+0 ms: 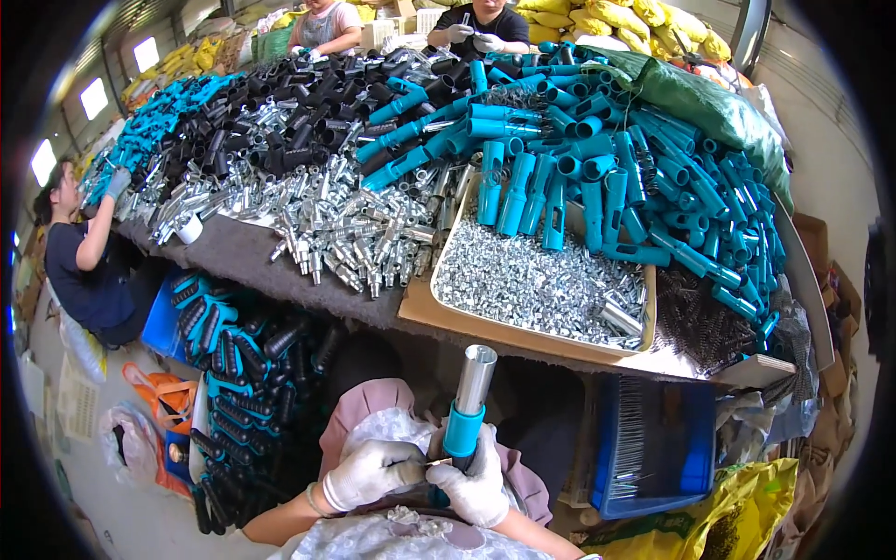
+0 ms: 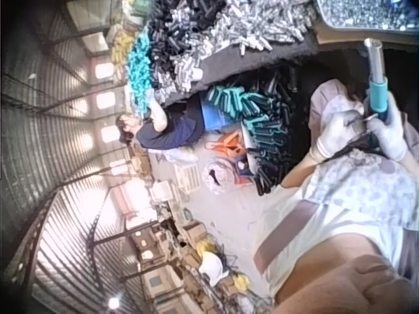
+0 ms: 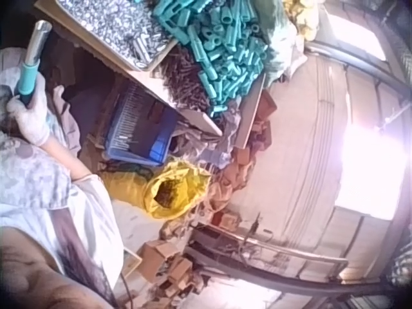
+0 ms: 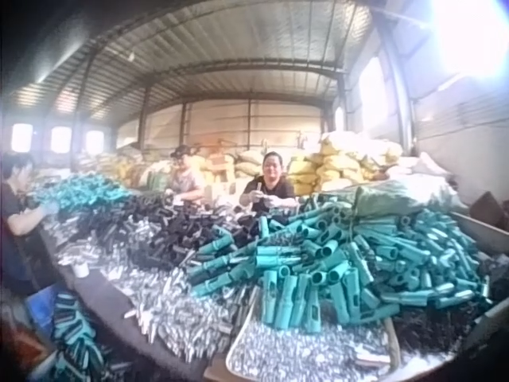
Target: Assembling plastic handle components with metal pins and springs at an industrial workbench.
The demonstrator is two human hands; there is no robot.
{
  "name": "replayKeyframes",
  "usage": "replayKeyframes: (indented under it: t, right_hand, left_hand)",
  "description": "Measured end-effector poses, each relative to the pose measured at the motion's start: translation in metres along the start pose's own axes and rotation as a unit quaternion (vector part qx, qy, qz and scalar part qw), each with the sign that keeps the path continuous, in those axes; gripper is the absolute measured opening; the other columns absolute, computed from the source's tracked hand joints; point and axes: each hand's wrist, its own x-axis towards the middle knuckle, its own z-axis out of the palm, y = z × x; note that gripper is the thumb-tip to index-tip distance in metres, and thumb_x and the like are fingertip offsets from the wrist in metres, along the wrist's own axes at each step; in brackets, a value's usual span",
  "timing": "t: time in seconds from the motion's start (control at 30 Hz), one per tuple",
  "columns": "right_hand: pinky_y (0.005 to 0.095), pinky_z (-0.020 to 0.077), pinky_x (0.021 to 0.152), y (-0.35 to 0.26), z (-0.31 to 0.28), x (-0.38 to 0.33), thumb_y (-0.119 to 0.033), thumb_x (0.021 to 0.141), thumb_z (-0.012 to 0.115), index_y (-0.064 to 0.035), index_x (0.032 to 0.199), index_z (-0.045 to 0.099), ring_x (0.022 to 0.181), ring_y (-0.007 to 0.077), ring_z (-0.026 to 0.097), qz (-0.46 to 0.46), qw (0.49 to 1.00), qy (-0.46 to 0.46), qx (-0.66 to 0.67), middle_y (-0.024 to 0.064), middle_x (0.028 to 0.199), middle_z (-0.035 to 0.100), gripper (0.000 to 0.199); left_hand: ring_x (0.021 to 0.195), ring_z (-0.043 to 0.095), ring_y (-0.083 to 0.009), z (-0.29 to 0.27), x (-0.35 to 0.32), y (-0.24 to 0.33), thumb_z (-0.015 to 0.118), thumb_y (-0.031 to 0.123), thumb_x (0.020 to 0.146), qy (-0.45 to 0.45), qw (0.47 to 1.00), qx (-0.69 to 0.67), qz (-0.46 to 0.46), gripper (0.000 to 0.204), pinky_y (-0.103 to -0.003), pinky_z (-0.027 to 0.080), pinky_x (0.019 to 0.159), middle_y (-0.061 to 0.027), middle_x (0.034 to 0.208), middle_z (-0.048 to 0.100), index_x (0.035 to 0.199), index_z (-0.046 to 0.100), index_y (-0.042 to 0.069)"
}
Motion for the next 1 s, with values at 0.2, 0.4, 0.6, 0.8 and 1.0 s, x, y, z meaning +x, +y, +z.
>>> replayKeyframes:
  t: [0.2, 0.4, 0.6, 0.8, 1.0]
  right_hand:
    - [0.0274, 0.0498, 0.070, 0.001, -0.004, 0.005, 0.005, 0.075, 0.074, -0.0028, 0.114, 0.046, 0.075, 0.0110, 0.057, -0.039, 0.997, 0.051, -0.051, 0.0040, 0.089, 0.058, 0.049]
    - [0.0293, 0.0513, 0.063, -0.003, 0.002, 0.009, 0.010, 0.074, 0.061, -0.0013, 0.106, 0.050, 0.066, 0.0148, 0.059, -0.059, 0.995, 0.072, -0.024, 0.0071, 0.077, 0.059, 0.036]
    - [0.0324, 0.0468, 0.049, 0.009, -0.012, 0.019, -0.069, 0.086, 0.058, -0.0062, 0.106, 0.047, 0.056, 0.0189, 0.054, -0.023, 0.995, 0.056, 0.084, 0.0075, 0.071, 0.052, 0.067]
    - [0.0280, 0.0482, 0.060, 0.001, -0.021, 0.012, -0.009, 0.085, 0.068, -0.0026, 0.111, 0.051, 0.067, 0.0142, 0.055, 0.010, 0.994, 0.107, 0.004, 0.0071, 0.084, 0.059, 0.032]
    - [0.0268, 0.0470, 0.060, 0.002, -0.029, 0.020, -0.016, 0.089, 0.068, -0.0017, 0.120, 0.051, 0.066, 0.0138, 0.055, -0.019, 0.997, 0.075, -0.013, 0.0061, 0.085, 0.059, 0.038]
  left_hand:
    - [0.071, 0.056, -0.0144, 0.017, 0.006, 0.000, 0.058, 0.027, 0.100, 0.031, 0.999, -0.033, 0.012, 0.029, -0.029, 0.047, 0.070, -0.0029, 0.075, 0.062, 0.090, 0.066, 0.000]
    - [0.046, 0.025, -0.0064, 0.025, 0.044, 0.012, 0.046, 0.040, 0.103, 0.118, 0.855, -0.506, -0.007, 0.039, -0.025, 0.018, 0.045, 0.0064, 0.058, 0.031, 0.073, 0.042, 0.015]
    - [0.087, 0.061, -0.0154, -0.009, 0.140, 0.090, 0.057, 0.011, 0.093, 0.203, 0.951, 0.056, 0.229, 0.046, -0.029, 0.051, 0.076, -0.0087, 0.098, 0.063, 0.137, 0.049, 0.000]
    - [0.119, 0.059, -0.0338, -0.050, 0.158, 0.104, 0.063, 0.013, 0.087, 0.296, 0.880, 0.212, 0.305, 0.041, -0.037, 0.047, 0.102, -0.0206, 0.129, 0.058, 0.126, 0.060, 0.002]
    - [0.102, 0.062, -0.0339, -0.228, 0.108, 0.036, 0.059, 0.011, 0.083, 0.559, 0.679, 0.474, 0.043, 0.030, -0.042, 0.050, 0.093, -0.0128, 0.112, 0.066, 0.111, 0.070, 0.011]
